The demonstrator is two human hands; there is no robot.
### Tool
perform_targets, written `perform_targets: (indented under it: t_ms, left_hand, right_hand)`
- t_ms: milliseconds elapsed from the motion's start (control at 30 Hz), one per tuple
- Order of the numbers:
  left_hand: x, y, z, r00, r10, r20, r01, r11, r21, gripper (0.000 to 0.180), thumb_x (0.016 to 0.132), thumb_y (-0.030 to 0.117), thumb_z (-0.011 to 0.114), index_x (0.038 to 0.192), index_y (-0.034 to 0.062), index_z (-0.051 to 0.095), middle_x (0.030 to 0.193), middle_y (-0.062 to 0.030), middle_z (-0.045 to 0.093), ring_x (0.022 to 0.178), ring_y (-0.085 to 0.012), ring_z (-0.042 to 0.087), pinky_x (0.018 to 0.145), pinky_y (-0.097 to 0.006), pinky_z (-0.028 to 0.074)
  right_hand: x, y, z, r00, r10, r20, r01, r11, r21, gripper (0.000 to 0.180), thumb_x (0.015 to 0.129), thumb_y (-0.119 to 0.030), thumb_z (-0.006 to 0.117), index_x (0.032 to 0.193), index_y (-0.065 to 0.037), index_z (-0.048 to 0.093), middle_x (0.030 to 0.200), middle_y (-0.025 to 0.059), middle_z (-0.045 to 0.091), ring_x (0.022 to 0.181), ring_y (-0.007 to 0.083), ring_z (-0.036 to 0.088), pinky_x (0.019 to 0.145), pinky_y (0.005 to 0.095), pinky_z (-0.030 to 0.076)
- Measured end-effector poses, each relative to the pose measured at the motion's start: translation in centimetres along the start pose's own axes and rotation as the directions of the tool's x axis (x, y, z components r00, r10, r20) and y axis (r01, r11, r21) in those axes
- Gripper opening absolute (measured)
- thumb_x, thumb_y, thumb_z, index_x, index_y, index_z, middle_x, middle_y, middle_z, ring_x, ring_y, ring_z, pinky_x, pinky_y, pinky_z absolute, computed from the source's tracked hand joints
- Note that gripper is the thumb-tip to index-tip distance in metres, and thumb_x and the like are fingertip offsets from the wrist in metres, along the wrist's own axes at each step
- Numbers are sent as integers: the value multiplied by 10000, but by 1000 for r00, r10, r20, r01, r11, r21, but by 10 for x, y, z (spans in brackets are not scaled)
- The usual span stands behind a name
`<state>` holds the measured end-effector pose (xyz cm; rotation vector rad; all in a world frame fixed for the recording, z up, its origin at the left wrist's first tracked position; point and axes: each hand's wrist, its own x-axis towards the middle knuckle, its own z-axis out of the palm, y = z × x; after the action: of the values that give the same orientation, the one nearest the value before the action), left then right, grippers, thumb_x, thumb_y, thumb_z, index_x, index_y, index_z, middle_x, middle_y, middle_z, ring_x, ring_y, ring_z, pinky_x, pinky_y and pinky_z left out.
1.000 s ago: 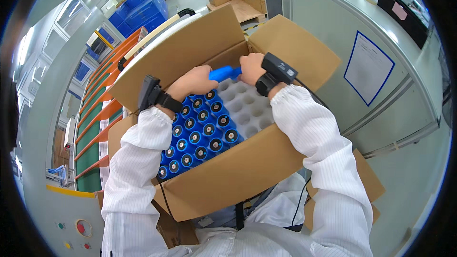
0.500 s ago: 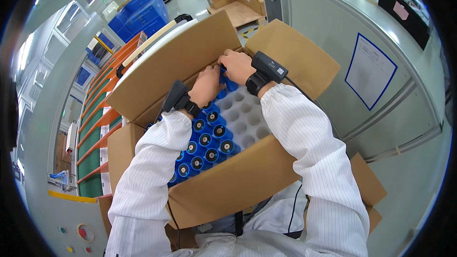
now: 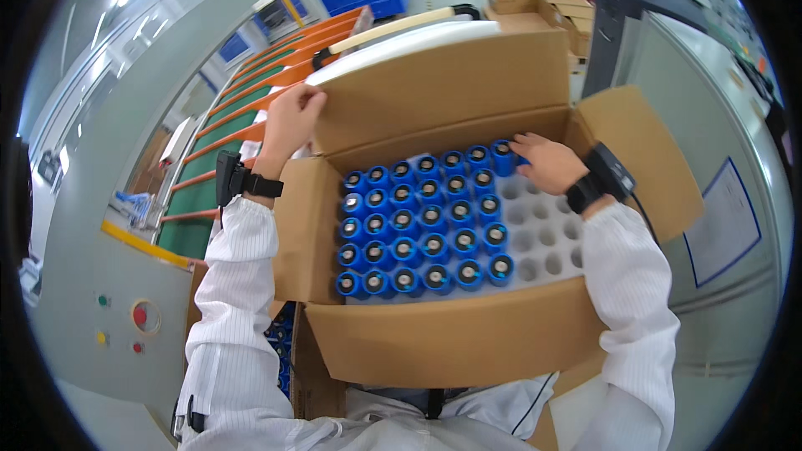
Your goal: Packing blue cylindrical battery cells into foam-padded cardboard boxes on a factory assembly line.
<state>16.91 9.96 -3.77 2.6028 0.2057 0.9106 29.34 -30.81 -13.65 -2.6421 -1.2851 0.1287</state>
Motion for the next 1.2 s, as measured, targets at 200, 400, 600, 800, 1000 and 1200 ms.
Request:
perform_targets:
  t_ms: [200, 400, 600, 800, 1000, 1200]
  left_hand:
    - [-29, -192, -10, 925, -379, -32, 381, 918, 109, 243, 844, 238, 641, 928, 27, 726, 939, -193, 715, 904, -353, 684, 833, -409, 524]
    - [-4, -254, 33, 859, -471, 203, 418, 872, 253, 283, 792, 254, 665, 937, 22, 735, 986, -224, 701, 964, -375, 668, 877, -427, 517]
    - [33, -335, 75, 813, -429, 392, 330, 896, 297, 286, 771, 142, 597, 1008, 92, 750, 1031, -183, 704, 1003, -362, 664, 899, -407, 516]
    - [69, -409, 190, 635, -415, 651, 205, 904, 376, 387, 750, 324, 676, 997, 33, 737, 1049, -225, 697, 1009, -323, 686, 855, -408, 527]
    - [45, -526, 178, 669, -420, 613, 361, 905, 225, 401, 875, 382, 632, 1054, 36, 728, 990, -124, 738, 881, -222, 698, 750, -364, 531]
    - [45, -371, 160, 756, -652, 57, 593, 719, 362, 358, 779, 261, 662, 982, -33, 688, 1025, -273, 684, 1006, -412, 664, 863, -478, 529]
  right_hand:
    - [5, -8, 9, 996, -50, -78, 49, 999, -5, 582, 880, -226, 658, 1385, -2, 477, 1457, 212, 449, 1364, 370, 404, 1122, 424, 361]
    - [3, -15, -6, 999, 27, -46, -26, 999, 26, 579, 866, -236, 684, 1361, -2, 499, 1434, 209, 475, 1349, 376, 422, 1117, 421, 365]
    - [9, -24, -15, 999, 16, -28, -13, 994, 111, 562, 852, -208, 711, 1340, -9, 517, 1405, 208, 500, 1326, 373, 448, 1099, 420, 386]
    - [9, -26, -23, 995, 103, -4, -103, 992, 79, 578, 840, -209, 725, 1343, -14, 518, 1403, 199, 495, 1332, 363, 436, 1103, 414, 377]
    - [15, -26, -20, 999, 17, -41, -12, 992, 123, 597, 809, -207, 751, 1324, -2, 530, 1377, 189, 503, 1300, 359, 455, 1091, 407, 388]
    - [2, -25, -20, 998, 37, -43, -32, 993, 112, 593, 816, -222, 741, 1318, 12, 530, 1379, 195, 500, 1291, 357, 461, 1080, 408, 394]
